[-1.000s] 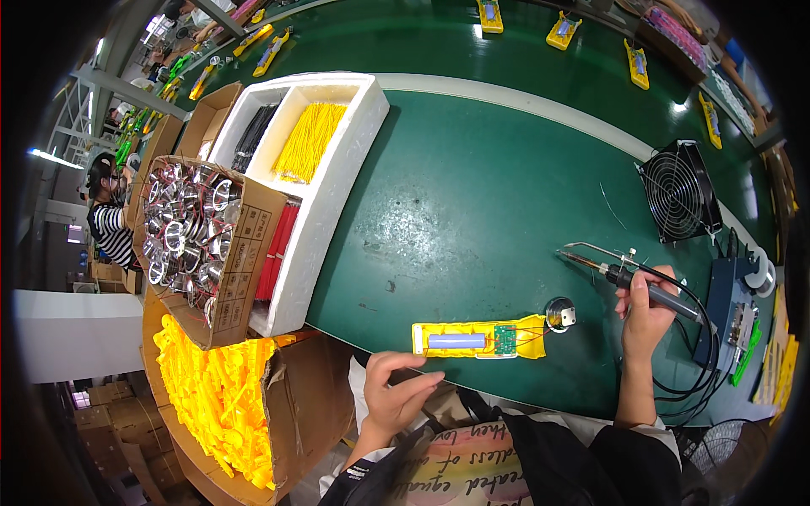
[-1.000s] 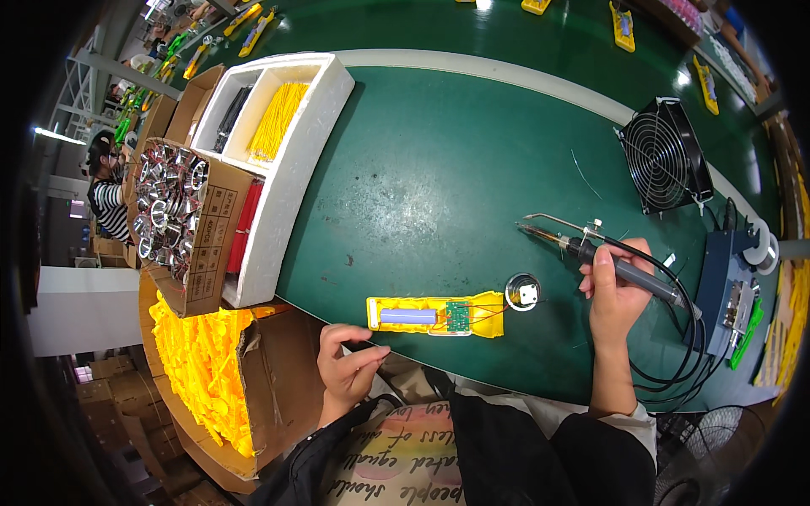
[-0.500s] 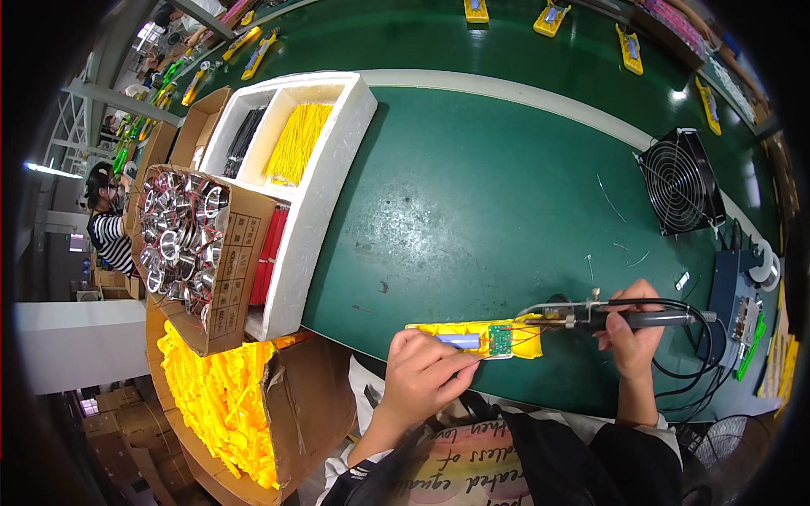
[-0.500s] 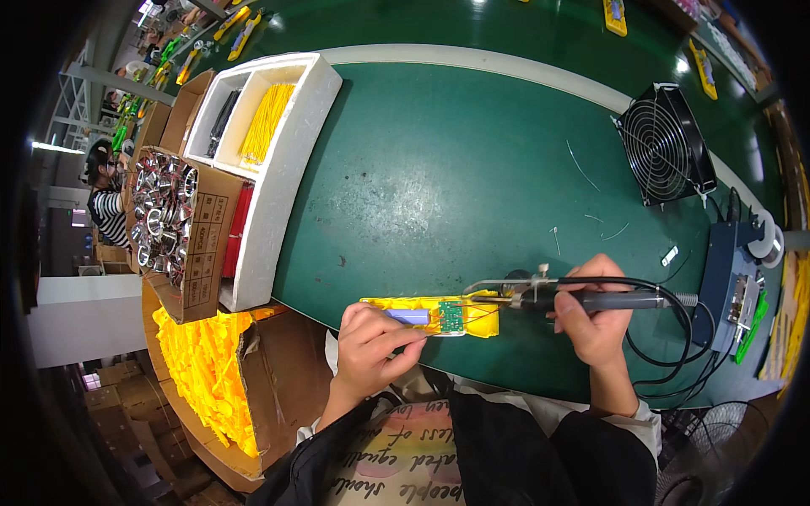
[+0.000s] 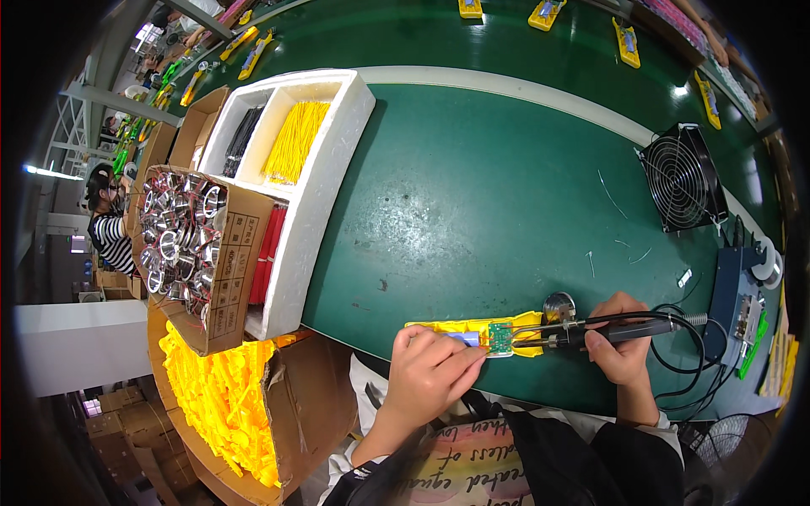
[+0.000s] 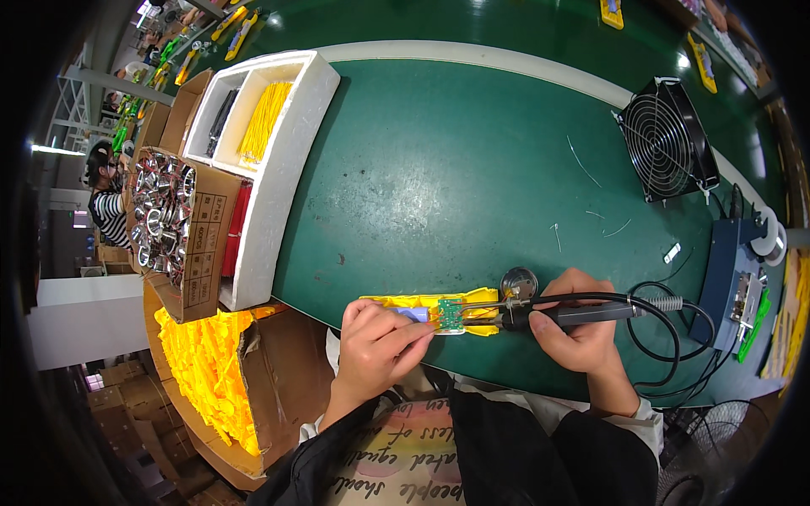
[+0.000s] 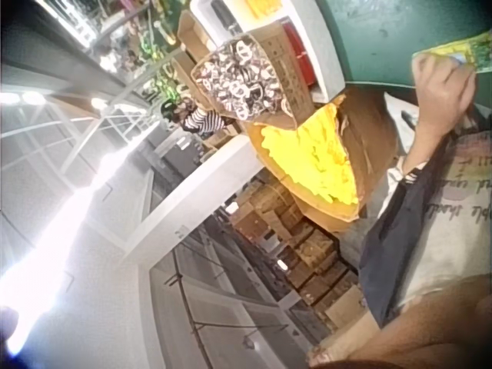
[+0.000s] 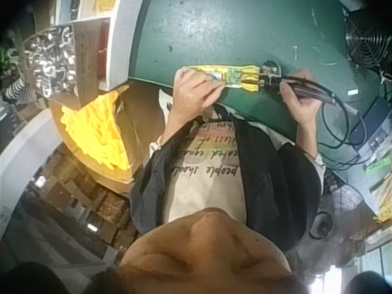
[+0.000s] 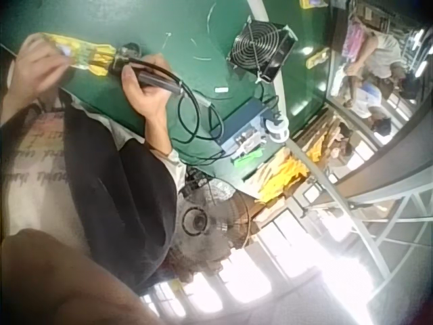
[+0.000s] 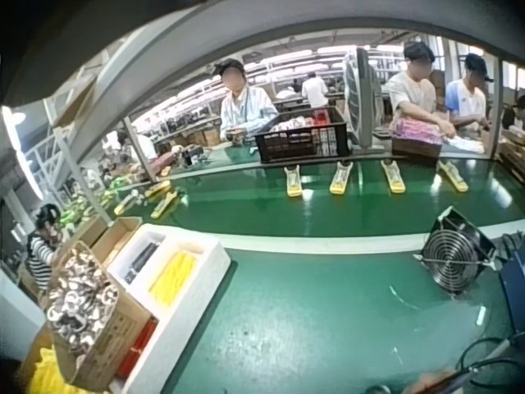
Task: The person picks flashlight housings from a conveyor belt, takes reflectors from a container, and solders electrical wires to circuit boards using a soldering iron. The person then places the assembled flashlights back onto the conveyor belt.
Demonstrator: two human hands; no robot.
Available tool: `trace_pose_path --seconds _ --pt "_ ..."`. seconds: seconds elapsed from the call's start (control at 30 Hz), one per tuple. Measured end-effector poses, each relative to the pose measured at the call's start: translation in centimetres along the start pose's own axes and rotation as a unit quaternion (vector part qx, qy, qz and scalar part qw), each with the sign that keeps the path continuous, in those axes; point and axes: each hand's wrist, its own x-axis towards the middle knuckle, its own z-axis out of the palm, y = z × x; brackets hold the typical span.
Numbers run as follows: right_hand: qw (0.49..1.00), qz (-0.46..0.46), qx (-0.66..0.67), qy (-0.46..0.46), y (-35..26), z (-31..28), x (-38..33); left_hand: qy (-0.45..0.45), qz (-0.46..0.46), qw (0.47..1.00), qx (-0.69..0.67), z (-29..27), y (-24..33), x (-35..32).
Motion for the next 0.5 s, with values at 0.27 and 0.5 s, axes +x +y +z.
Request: trace_pose_path --seconds 0.27,0.5 --pt "1.000 0.006 -0.006 -0.007 -0.10 0.11 0.14 -0.025 0.005 1.000 0.006 -0.21 0.04 0.63" --pt "1.000 0.004 -0.011 -0.011 -0.23 0.18 0.17 -0.026 -0.033 0.999 0.003 -0.31 0.58 0.94"
